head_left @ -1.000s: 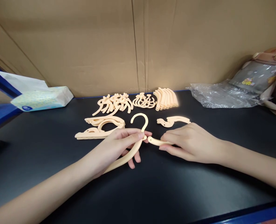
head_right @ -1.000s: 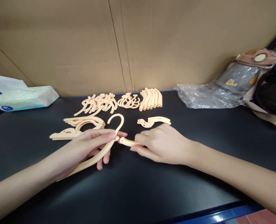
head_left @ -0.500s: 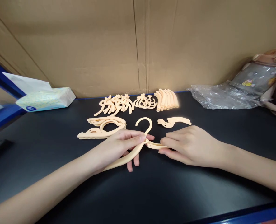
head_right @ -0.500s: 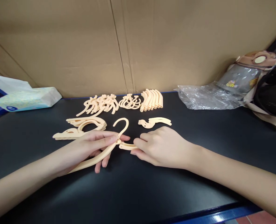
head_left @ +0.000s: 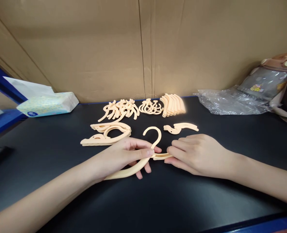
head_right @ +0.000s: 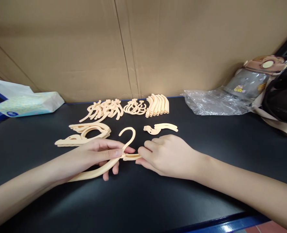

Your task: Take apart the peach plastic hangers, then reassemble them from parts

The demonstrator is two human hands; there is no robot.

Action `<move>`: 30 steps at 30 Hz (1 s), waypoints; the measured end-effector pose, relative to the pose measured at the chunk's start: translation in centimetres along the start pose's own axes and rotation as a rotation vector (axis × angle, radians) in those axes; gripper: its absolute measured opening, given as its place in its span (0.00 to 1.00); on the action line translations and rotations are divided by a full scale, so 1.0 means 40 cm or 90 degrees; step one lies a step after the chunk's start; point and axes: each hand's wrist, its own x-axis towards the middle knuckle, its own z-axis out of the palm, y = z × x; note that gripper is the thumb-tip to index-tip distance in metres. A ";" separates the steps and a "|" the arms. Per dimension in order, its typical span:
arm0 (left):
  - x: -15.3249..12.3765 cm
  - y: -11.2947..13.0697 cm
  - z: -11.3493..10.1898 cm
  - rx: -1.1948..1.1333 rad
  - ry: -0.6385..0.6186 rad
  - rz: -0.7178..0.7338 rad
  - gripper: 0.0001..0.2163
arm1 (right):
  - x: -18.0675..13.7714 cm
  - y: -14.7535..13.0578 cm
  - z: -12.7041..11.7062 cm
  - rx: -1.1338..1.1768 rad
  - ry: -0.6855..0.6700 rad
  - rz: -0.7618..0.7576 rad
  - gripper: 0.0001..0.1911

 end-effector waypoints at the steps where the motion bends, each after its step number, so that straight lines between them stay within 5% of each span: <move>1: 0.000 0.000 0.001 -0.002 0.000 -0.001 0.11 | 0.000 -0.001 -0.001 -0.005 0.005 -0.003 0.18; 21: 0.001 0.001 0.021 0.004 0.053 -0.002 0.08 | 0.000 -0.006 -0.001 -0.002 0.016 -0.008 0.21; 30: 0.007 -0.008 0.026 0.033 0.075 0.005 0.09 | -0.003 -0.009 0.002 0.014 -0.051 0.009 0.23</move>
